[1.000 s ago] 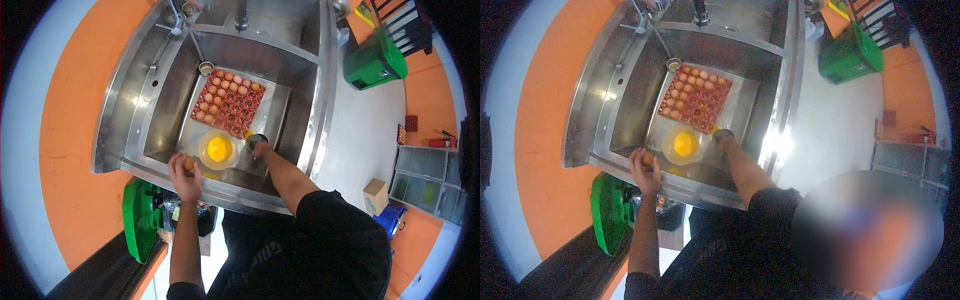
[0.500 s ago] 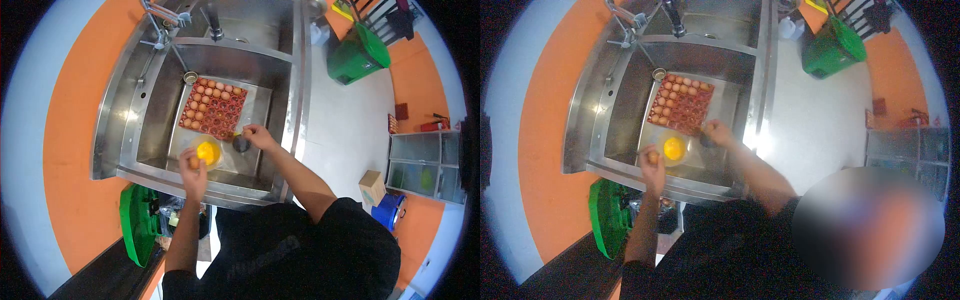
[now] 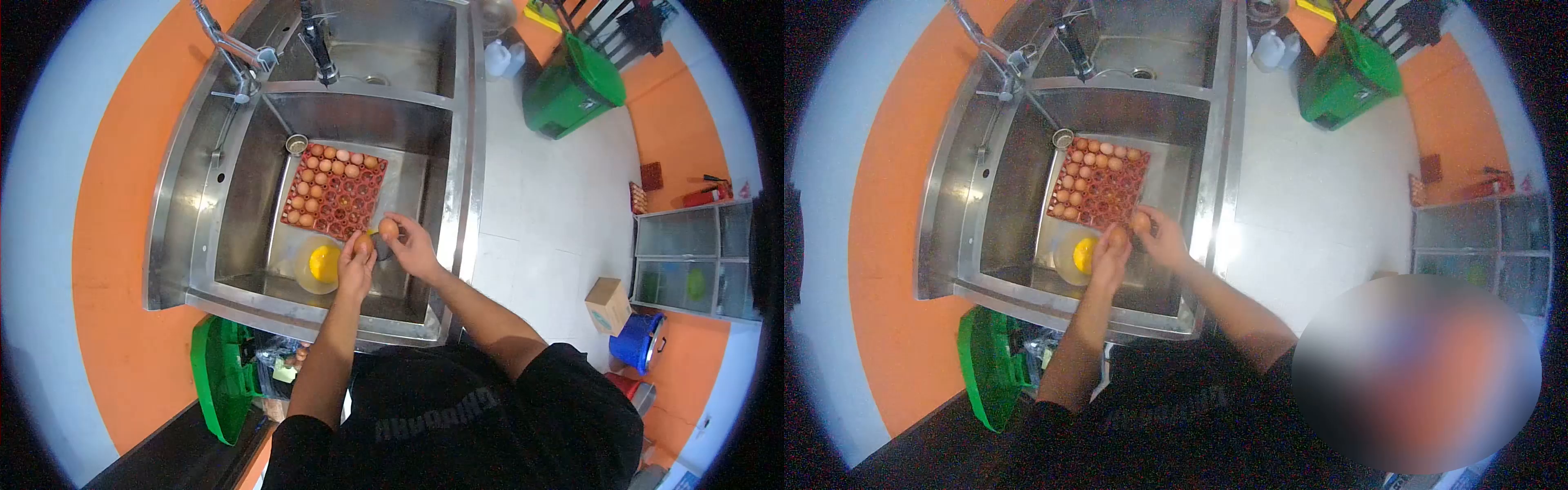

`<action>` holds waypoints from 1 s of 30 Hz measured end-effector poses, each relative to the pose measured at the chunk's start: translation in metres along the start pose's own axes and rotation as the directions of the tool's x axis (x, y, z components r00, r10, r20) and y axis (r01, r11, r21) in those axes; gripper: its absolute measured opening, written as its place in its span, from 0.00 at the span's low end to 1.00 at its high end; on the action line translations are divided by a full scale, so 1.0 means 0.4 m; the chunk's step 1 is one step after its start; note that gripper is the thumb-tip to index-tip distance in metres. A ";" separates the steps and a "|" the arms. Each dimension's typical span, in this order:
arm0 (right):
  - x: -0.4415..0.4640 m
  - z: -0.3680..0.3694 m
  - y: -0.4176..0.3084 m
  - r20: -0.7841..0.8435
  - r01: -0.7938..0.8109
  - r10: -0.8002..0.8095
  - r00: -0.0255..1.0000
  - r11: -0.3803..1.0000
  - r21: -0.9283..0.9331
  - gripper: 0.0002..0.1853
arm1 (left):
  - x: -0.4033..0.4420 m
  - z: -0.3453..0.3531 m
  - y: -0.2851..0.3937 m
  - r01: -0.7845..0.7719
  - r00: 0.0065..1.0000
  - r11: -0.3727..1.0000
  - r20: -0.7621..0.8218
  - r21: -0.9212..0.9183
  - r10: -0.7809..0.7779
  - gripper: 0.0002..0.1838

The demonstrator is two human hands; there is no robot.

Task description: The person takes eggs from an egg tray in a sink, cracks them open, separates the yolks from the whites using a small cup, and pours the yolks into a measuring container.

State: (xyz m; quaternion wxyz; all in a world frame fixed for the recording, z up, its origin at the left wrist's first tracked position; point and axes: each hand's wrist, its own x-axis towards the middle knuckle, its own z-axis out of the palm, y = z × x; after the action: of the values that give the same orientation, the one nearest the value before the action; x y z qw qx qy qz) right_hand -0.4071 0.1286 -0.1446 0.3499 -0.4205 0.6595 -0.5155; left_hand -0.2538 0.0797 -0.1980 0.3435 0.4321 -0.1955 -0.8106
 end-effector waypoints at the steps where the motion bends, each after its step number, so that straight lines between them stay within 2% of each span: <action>1: -0.004 -0.003 -0.027 -0.044 0.026 -0.027 0.999 0.999 -0.029 0.20 | 0.001 0.005 0.002 0.009 1.000 1.000 -0.025 -0.028 -0.010 0.23; 2: -0.005 -0.002 -0.045 -0.087 0.051 -0.056 0.995 0.997 -0.060 0.19 | 0.003 0.007 0.002 0.018 0.999 0.998 -0.049 -0.057 -0.020 0.23; 5: -0.002 0.013 -0.041 -0.085 0.269 -0.292 0.953 0.939 -0.215 0.22 | 0.011 0.000 0.002 0.056 0.998 0.998 -0.024 -0.019 -0.057 0.22; 8: -0.003 0.016 -0.044 0.067 0.137 -0.126 0.990 0.971 -0.194 0.21 | 0.035 -0.003 -0.009 -0.021 0.994 0.997 0.109 -0.073 0.029 0.22; 11: 0.014 0.014 -0.036 -0.128 0.161 -0.175 0.976 0.981 -0.109 0.21 | 0.024 0.004 0.001 0.055 0.998 0.993 0.000 -0.108 -0.056 0.22; 14: 0.016 0.016 -0.026 -0.037 0.211 -0.222 0.974 0.959 -0.189 0.21 | 0.041 0.002 -0.020 0.000 0.996 0.996 0.084 -0.092 0.008 0.21; 17: 0.014 0.006 -0.038 -0.039 0.198 -0.206 0.978 0.968 -0.153 0.21 | 0.032 0.021 -0.021 -0.031 0.996 0.993 0.076 -0.118 0.040 0.21; 20: 0.015 0.003 -0.051 -0.186 0.218 -0.263 0.947 0.948 -0.234 0.21 | 0.009 0.041 -0.005 0.017 0.998 0.990 -0.061 -0.136 -0.026 0.21; 23: 0.001 0.011 -0.061 0.014 0.088 -0.087 0.996 0.984 -0.152 0.21 | 0.020 0.042 -0.015 -0.055 0.984 0.989 0.162 -0.139 0.077 0.21; 26: 0.025 0.007 -0.024 -0.028 -0.064 0.069 0.997 0.989 0.134 0.22 | 0.005 0.050 -0.003 0.038 0.999 0.989 -0.028 -0.140 -0.042 0.21; 27: 0.029 0.003 -0.012 0.039 -0.217 0.220 0.975 0.889 0.403 0.23 | 0.000 0.049 0.002 0.053 0.998 0.989 -0.014 -0.138 -0.055 0.21; 28: 0.038 -0.006 0.000 0.144 -0.352 0.341 0.929 0.697 0.625 0.24 | -0.001 0.049 0.010 0.067 0.998 0.989 0.001 -0.135 -0.067 0.21; 29: 0.047 -0.017 -0.009 0.274 -0.455 0.418 0.866 0.433 0.778 0.25 | 0.004 0.045 0.015 0.079 0.997 0.988 0.019 -0.132 -0.078 0.21; 30: 0.049 -0.035 -0.024 0.353 -0.505 0.422 0.835 0.334 0.796 0.27 | 0.010 0.042 0.021 0.108 0.994 0.984 0.037 -0.144 -0.104 0.20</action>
State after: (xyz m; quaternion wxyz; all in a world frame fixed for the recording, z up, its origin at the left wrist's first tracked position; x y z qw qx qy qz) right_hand -0.4255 0.1150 -0.1327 0.6703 -0.0011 0.3843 -0.6348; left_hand -0.2660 0.0715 -0.1859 0.3276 0.4036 -0.1176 -0.8462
